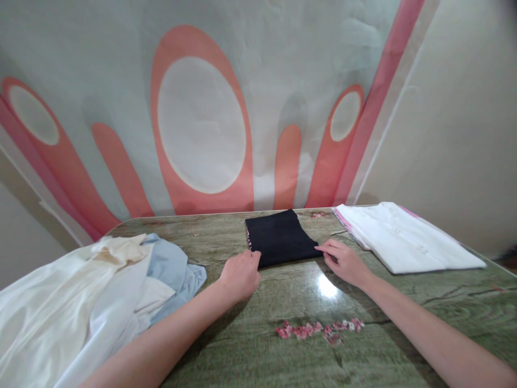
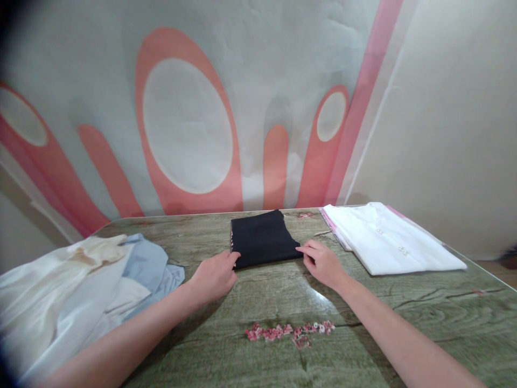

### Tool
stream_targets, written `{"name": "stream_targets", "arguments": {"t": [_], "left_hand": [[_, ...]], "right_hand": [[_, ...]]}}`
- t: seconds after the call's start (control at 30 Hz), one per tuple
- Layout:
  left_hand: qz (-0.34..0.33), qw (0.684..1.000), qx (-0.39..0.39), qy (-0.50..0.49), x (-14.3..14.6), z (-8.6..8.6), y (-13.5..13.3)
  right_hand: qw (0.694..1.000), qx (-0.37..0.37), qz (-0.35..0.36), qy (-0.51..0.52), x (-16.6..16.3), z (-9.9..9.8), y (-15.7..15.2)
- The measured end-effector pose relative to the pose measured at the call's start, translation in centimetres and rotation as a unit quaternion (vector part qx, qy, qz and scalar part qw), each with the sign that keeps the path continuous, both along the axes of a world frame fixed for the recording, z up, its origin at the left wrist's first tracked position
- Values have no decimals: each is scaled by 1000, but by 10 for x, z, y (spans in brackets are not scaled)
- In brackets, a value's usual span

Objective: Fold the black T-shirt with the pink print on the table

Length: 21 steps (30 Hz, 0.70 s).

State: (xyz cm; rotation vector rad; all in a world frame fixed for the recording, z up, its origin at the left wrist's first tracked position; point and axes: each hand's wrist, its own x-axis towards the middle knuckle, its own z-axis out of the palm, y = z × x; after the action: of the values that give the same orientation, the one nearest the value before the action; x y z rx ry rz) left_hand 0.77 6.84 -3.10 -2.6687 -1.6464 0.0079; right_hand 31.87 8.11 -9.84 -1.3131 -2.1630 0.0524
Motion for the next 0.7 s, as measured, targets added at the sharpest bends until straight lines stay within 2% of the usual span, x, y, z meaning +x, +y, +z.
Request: {"name": "stream_targets", "arguments": {"t": [0.13,0.33,0.5,0.7], "left_hand": [[-12,1000,12,-23,-3,-1,3],[-38,995,-44,-79,-1,-9,5],[-126,979,-98,-129,6,2,-13],[-227,934,-192,-198,10,19,-24]], "right_hand": [[998,-22,-39,44,2,-1,2],[983,-80,-129,108,-7,0,4],[981,-89,-153,85,-13,-2,14],[981,-91,-158,73,-4,-6,53]]}}
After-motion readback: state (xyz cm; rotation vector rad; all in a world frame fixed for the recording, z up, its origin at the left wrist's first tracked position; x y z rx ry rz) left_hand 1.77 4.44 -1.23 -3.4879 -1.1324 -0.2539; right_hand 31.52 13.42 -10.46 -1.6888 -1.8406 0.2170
